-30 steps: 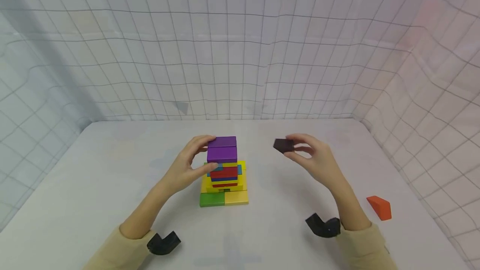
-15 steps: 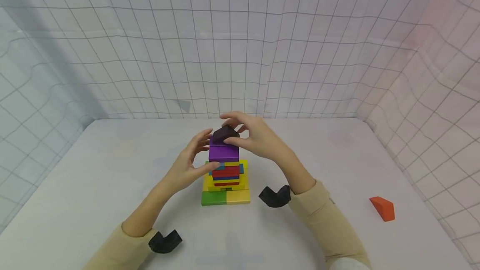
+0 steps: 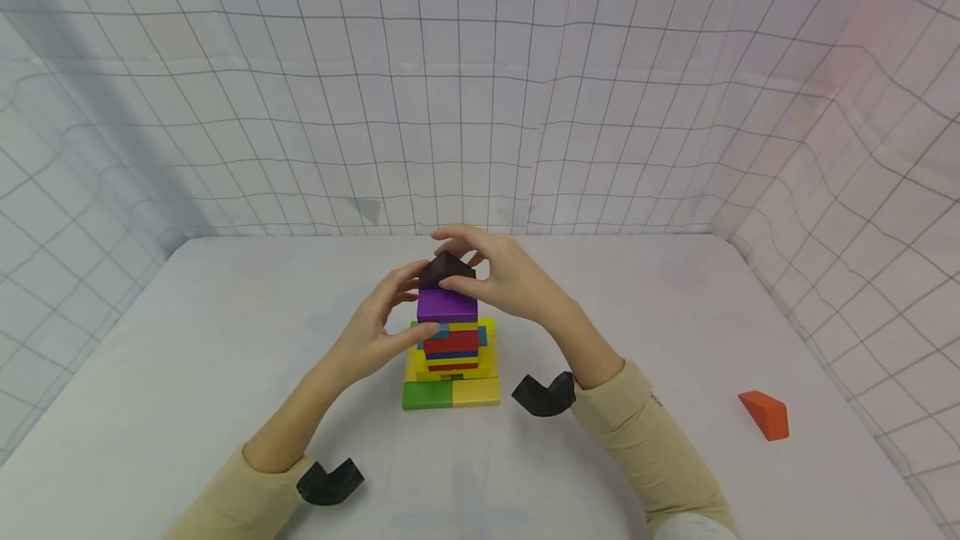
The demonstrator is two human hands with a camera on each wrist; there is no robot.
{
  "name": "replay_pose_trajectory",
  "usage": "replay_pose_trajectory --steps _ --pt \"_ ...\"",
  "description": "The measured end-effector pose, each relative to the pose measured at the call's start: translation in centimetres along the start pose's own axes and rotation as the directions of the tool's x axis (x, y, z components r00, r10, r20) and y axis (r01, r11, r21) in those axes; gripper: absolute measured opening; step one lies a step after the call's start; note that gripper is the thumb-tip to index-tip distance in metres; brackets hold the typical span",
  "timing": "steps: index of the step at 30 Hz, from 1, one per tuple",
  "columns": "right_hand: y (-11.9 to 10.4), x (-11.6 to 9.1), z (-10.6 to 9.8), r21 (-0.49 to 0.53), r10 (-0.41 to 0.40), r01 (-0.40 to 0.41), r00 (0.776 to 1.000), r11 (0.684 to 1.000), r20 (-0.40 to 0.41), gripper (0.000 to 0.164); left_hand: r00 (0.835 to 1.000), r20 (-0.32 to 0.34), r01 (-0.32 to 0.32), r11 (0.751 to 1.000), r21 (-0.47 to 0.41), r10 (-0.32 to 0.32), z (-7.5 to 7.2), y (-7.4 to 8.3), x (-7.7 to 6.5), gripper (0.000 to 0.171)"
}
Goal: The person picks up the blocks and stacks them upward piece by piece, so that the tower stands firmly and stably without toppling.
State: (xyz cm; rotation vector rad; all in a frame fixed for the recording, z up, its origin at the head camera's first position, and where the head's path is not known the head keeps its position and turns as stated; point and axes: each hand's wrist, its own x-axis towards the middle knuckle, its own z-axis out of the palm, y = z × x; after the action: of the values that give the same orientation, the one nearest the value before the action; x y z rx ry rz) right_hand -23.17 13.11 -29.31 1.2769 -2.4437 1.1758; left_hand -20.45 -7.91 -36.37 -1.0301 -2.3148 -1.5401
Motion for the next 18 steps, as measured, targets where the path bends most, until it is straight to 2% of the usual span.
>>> replay_pose_trajectory --steps 5,9,13,18 --pt "0.0 -0.3 -0.2 0.02 0.026 -0.026 1.0 0.999 0.003 0.051 1.0 0.002 0.004 1.0 -0.004 -0.004 0.0 0.1 0.0 0.071" --pt "0.3 -1.8 -1.2 0.023 0.076 -0.075 0.996 0.997 -0.047 0.052 1.0 -0.004 0.01 1.0 -0.006 -0.01 0.1 0.2 0.1 0.071" --pt "1.1 -5.5 -3.0 -0.013 0.135 -0.14 0.976 0.99 -0.168 0.051 1.0 -0.009 0.019 1.0 -0.005 -0.019 0.1 0.3 0.0 0.07" --pt "3.3 -12.4 -5.6 -0.08 0.211 -0.248 0.924 0.965 -0.318 0.049 1.0 -0.017 0.024 1.0 -0.008 -0.024 0.1 0.3 0.0 0.07"
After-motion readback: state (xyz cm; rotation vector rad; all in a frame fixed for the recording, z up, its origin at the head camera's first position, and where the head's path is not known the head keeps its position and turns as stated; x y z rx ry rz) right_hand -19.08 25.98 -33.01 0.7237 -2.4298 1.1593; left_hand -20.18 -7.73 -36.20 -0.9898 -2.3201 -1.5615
